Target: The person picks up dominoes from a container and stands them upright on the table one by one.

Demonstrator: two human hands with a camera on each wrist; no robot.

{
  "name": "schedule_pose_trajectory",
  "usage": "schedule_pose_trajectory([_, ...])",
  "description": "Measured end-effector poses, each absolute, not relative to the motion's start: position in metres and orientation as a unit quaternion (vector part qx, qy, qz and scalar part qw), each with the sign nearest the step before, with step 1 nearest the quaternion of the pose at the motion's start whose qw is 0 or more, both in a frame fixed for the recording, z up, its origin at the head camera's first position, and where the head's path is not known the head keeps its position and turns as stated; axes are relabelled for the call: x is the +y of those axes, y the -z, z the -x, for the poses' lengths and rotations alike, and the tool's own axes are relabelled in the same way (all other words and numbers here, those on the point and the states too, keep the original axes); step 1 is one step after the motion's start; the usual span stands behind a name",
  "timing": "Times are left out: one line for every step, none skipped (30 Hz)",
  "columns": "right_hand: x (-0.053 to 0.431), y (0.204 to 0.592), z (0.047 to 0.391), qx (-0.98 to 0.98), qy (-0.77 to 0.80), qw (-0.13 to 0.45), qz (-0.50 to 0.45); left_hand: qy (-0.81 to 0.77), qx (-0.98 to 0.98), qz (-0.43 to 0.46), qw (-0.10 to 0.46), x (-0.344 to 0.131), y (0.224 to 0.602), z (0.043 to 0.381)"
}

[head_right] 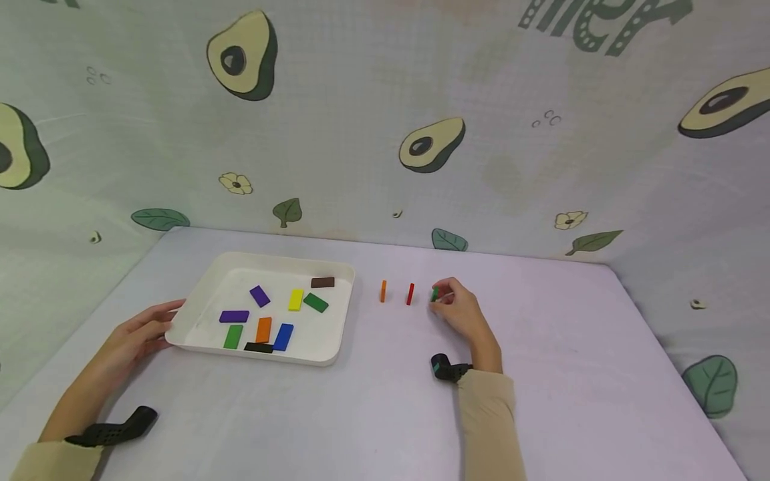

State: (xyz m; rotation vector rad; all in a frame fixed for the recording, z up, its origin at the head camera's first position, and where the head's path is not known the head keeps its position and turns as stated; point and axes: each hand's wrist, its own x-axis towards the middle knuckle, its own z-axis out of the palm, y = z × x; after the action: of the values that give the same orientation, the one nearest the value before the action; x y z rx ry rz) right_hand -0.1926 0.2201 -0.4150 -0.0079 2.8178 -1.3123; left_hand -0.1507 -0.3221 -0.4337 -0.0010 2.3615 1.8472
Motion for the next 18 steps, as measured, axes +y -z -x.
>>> schedule_pose_trajectory([0.2199,0.4148,0.1923,0.907,0.422,0.018,0.003,-0.614,0.786,0.001,0.071,-0.3223,0.4338,0.1502])
schedule_pose_trajectory([0.2197,0.4145,0.1921,0.907,0.421,0.019,0.003,-0.616,0.785,0.001,0.07,-0.3224,0.434,0.15])
schedule_pose_trajectory([0.2197,0.4145,0.1919,0.907,0.422,0.02,0.002,-0.617,0.784,0.0,0.068,-0.3225,0.4344,0.1499])
schedule_pose_trajectory([0.2197,0.4143,0.1917,0.907,0.421,0.021,0.002,-0.617,0.784,0.0,0.068,-0.3225,0.4344,0.1498])
schedule_pose_trajectory([0.2198,0.4142,0.1915,0.908,0.419,0.022,0.002,-0.619,0.783,0.001,0.068,-0.3223,0.4345,0.1497])
schedule_pose_trajectory([0.2201,0.4143,0.1915,0.908,0.419,0.022,0.002,-0.618,0.783,0.001,0.068,-0.3223,0.4344,0.1498])
schedule_pose_trajectory([0.2202,0.4143,0.1915,0.908,0.418,0.021,0.002,-0.618,0.783,0.0,0.068,-0.3223,0.4345,0.15])
schedule_pose_trajectory([0.2201,0.4142,0.1916,0.908,0.418,0.021,0.001,-0.62,0.782,0.0,0.068,-0.3222,0.4346,0.1503])
schedule_pose_trajectory([0.2201,0.4144,0.1917,0.908,0.418,0.02,0.002,-0.62,0.781,0.0,0.068,-0.3223,0.4347,0.1506])
schedule_pose_trajectory([0.2202,0.4145,0.1916,0.908,0.418,0.02,0.002,-0.621,0.781,-0.001,0.068,-0.3223,0.4347,0.1508])
schedule_pose_trajectory([0.22,0.4144,0.1915,0.908,0.418,0.02,0.002,-0.621,0.781,-0.002,0.068,-0.3225,0.4349,0.151])
schedule_pose_trajectory([0.2198,0.4144,0.1915,0.908,0.419,0.02,0.002,-0.622,0.78,-0.004,0.066,-0.3229,0.4351,0.1511])
schedule_pose_trajectory([0.2194,0.4145,0.1915,0.909,0.417,0.021,0.001,-0.624,0.778,-0.004,0.066,-0.3231,0.4353,0.1511])
schedule_pose_trajectory([0.2192,0.4145,0.1913,0.909,0.416,0.022,0.001,-0.626,0.777,-0.006,0.065,-0.3233,0.4353,0.151])
schedule_pose_trajectory([0.2189,0.4147,0.1912,0.909,0.416,0.022,0.0,-0.626,0.777,-0.007,0.064,-0.3236,0.4355,0.151])
schedule_pose_trajectory([0.2187,0.4147,0.191,0.91,0.414,0.022,0.0,-0.628,0.775,-0.008,0.065,-0.3239,0.4357,0.1509])
schedule_pose_trajectory([0.2186,0.415,0.1912,0.911,0.413,0.022,-0.003,-0.63,0.773,-0.008,0.065,-0.3241,0.436,0.1508])
schedule_pose_trajectory([0.2184,0.4153,0.1911,0.911,0.412,0.022,-0.004,-0.632,0.772,-0.008,0.067,-0.3243,0.4362,0.1506])
